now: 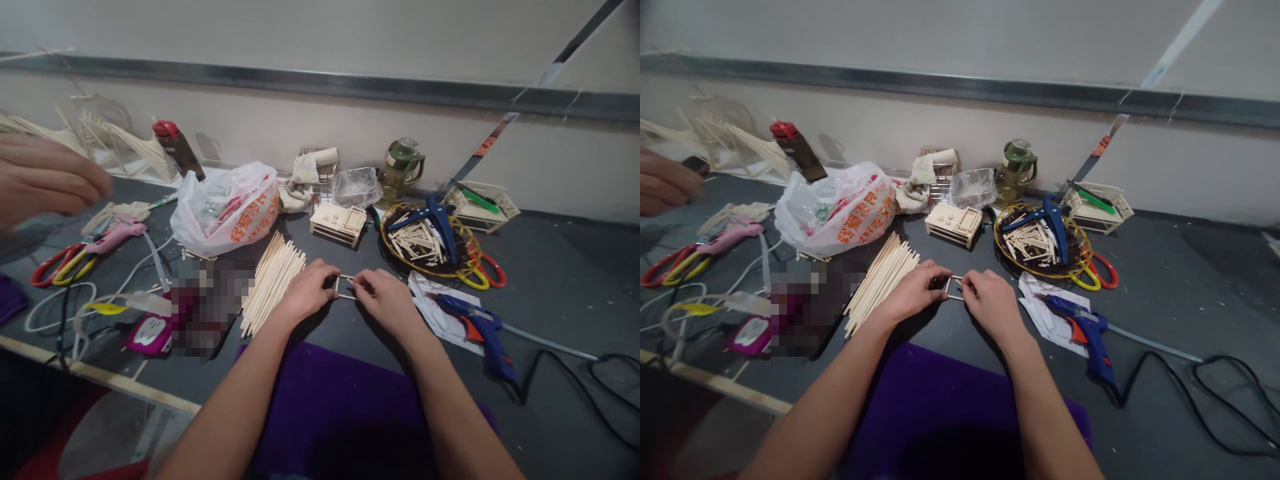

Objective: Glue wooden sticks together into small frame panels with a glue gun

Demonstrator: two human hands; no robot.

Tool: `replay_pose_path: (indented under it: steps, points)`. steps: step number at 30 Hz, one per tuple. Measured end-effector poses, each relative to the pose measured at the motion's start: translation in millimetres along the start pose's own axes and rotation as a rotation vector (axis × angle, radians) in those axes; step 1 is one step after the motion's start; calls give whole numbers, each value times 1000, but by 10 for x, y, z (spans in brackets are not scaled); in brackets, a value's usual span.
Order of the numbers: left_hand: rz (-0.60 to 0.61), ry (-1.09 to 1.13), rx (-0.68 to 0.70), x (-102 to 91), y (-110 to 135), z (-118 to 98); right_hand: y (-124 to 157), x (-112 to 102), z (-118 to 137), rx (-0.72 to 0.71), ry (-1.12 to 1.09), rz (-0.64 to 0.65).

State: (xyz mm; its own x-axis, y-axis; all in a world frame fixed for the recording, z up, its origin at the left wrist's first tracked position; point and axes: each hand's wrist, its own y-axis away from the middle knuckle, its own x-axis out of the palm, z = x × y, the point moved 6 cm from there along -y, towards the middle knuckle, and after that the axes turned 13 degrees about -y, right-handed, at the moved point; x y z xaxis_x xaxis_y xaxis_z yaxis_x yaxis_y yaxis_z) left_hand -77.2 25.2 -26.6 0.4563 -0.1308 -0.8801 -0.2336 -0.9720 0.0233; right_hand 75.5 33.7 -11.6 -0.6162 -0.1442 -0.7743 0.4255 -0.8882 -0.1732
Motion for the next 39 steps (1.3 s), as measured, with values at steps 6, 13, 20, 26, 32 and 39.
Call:
replay_pose_path:
  steps: [6,13,20,26,32,39]
  points:
    - [22,-10,29,27,15,-104,77,-129,-43,-29,40,16]
    - [0,-2,62,44,9,-106,68,-57,84,-46,-62,55]
    - [22,-3,47,66,18,-147,128,-149,-80,74,-21,144]
    - [38,3,76,76,41,-247,160,-229,3,-16,18,119]
    - [52,13,77,81,29,-240,141,-87,111,-153,181,130]
    - [75,29,69,96,15,-223,152,-34,77,-172,224,172]
